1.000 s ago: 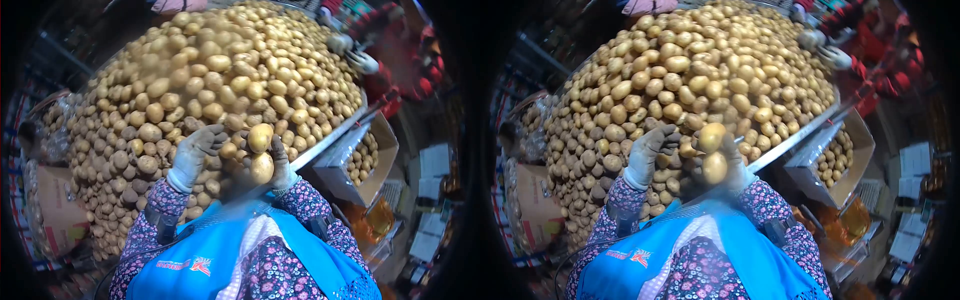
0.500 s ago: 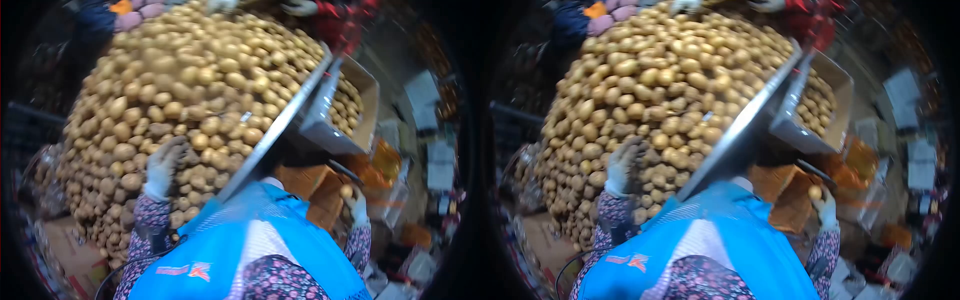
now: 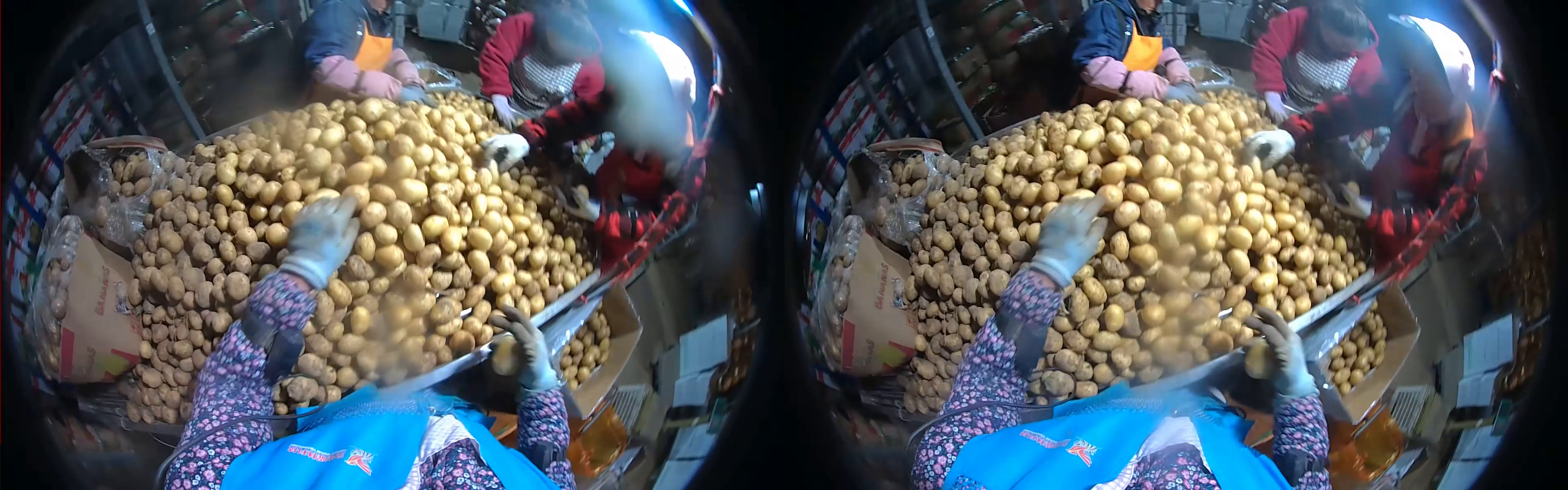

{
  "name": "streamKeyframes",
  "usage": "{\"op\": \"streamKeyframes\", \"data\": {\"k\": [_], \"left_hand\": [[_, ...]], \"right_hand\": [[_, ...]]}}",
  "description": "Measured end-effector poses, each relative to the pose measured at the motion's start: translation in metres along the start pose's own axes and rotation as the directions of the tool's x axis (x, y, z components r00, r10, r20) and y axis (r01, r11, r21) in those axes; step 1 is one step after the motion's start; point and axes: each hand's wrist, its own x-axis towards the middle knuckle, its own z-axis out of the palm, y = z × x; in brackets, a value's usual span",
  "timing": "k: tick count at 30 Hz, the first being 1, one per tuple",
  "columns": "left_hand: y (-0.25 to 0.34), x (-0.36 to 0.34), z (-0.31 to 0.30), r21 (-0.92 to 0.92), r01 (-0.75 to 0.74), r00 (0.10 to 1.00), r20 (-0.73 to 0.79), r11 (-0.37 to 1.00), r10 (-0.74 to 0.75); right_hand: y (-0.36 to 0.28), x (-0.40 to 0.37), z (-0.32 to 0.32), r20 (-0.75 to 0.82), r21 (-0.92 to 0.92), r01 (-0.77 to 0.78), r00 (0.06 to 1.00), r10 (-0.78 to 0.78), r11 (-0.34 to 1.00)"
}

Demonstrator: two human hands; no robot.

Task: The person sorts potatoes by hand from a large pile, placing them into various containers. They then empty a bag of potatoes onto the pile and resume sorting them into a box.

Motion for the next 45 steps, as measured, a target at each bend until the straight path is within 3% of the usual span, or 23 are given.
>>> {"op": "streamKeyframes", "data": {"k": [2,3,6,8,9,10,11,12,13,16,18,22,23,24,25,27,31,32,38,40,41,42,45], "left_hand": [[0.003,0.041,0.017,0.129,-0.040,0.996,-0.073,0.991,0.050],[0.003,0.057,0.032,0.161,0.021,1.000,0.010,0.987,-0.023],[0.028,0.082,0.032,0.248,0.130,0.935,0.292,0.960,-0.202],[0.016,0.061,0.058,0.119,0.119,0.967,0.212,0.986,-0.142],[0.018,0.047,0.052,-0.015,0.128,0.952,0.283,0.992,-0.118],[0.019,0.034,0.045,-0.150,0.150,0.931,0.353,0.977,-0.089],[0.015,0.022,0.048,-0.205,0.107,0.937,0.348,0.973,-0.030],[0.029,0.014,0.031,-0.128,0.047,0.922,0.388,0.991,0.007],[0.036,-0.003,0.036,-0.099,-0.021,0.915,0.400,0.995,0.059],[0.031,-0.044,0.047,-0.070,-0.145,0.949,0.273,0.987,0.159],[0.027,-0.056,0.031,0.012,-0.252,0.911,0.340,0.968,0.233],[0.004,-0.068,0.000,-0.094,-0.323,0.901,0.274,0.942,0.336],[-0.020,-0.070,0.012,-0.223,-0.222,0.950,0.168,0.949,0.262],[-0.018,-0.047,-0.028,-0.112,-0.064,0.956,0.277,0.992,0.093],[-0.056,-0.052,-0.009,-0.201,-0.051,0.998,0.015,0.978,0.055],[-0.057,0.001,-0.056,-0.026,0.349,0.917,0.218,0.937,-0.336],[-0.096,0.064,-0.002,0.455,0.068,0.974,0.163,0.888,-0.158],[-0.088,0.076,0.007,0.546,0.103,0.947,0.201,0.831,-0.249],[-0.083,0.101,0.007,0.613,-0.070,0.803,0.502,0.787,-0.320],[-0.083,0.082,-0.020,0.466,-0.038,0.880,0.434,0.884,-0.191],[-0.106,0.064,-0.021,-0.182,0.286,0.908,0.367,0.941,-0.205],[-0.133,0.042,-0.024,-0.752,0.431,0.901,0.329,0.498,-0.283],[-0.128,0.009,-0.053,-0.932,0.171,0.937,0.254,-0.320,-0.239]], "right_hand": [[0.000,0.051,0.025,0.184,-0.132,0.068,0.982,-0.043,0.989],[-0.038,0.068,0.051,0.247,0.112,-0.094,0.967,0.064,0.989],[-0.026,0.114,0.080,0.328,0.107,-0.082,0.944,0.043,0.991],[-0.023,0.124,0.088,0.328,0.019,-0.107,0.940,0.095,0.994],[0.001,0.133,0.080,0.381,-0.227,0.320,0.898,-0.218,0.920],[0.009,0.138,0.079,0.504,-0.405,0.671,0.731,-0.461,0.621],[0.017,0.133,0.078,0.359,-0.180,0.315,0.903,-0.236,0.932],[0.002,0.123,0.082,0.295,0.110,-0.117,0.952,0.079,0.987],[-0.005,0.121,0.081,0.293,0.197,-0.238,0.940,0.175,0.951],[0.013,0.121,0.061,0.304,-0.219,0.325,0.919,-0.252,0.920],[0.029,0.117,0.053,0.192,0.234,-0.172,0.973,0.128,0.957],[0.028,0.103,0.051,-0.011,0.306,-0.141,0.988,0.152,0.942],[0.031,0.098,0.048,-0.038,0.335,-0.142,0.986,0.164,0.932],[0.033,0.093,0.045,-0.067,0.365,-0.139,0.982,0.175,0.921],[0.050,0.091,0.041,-0.129,0.415,-0.144,0.968,0.214,0.898],[0.065,0.085,0.037,-0.166,0.447,-0.134,0.959,0.229,0.884],[0.066,0.078,0.040,-0.230,0.459,-0.093,0.948,0.219,0.884],[0.067,0.078,0.041,-0.254,0.448,-0.067,0.947,0.199,0.891],[0.087,0.072,0.030,-0.269,0.282,0.051,0.963,0.028,0.958],[0.087,0.068,0.028,-0.238,0.139,0.158,0.964,-0.121,0.978],[0.077,0.063,0.029,-0.278,0.224,0.056,0.961,0.009,0.973],[0.059,0.061,0.037,-0.289,0.396,0.024,0.952,0.100,0.918],[0.068,0.061,0.033,-0.245,0.455,-0.049,0.953,0.178,0.889]]}}
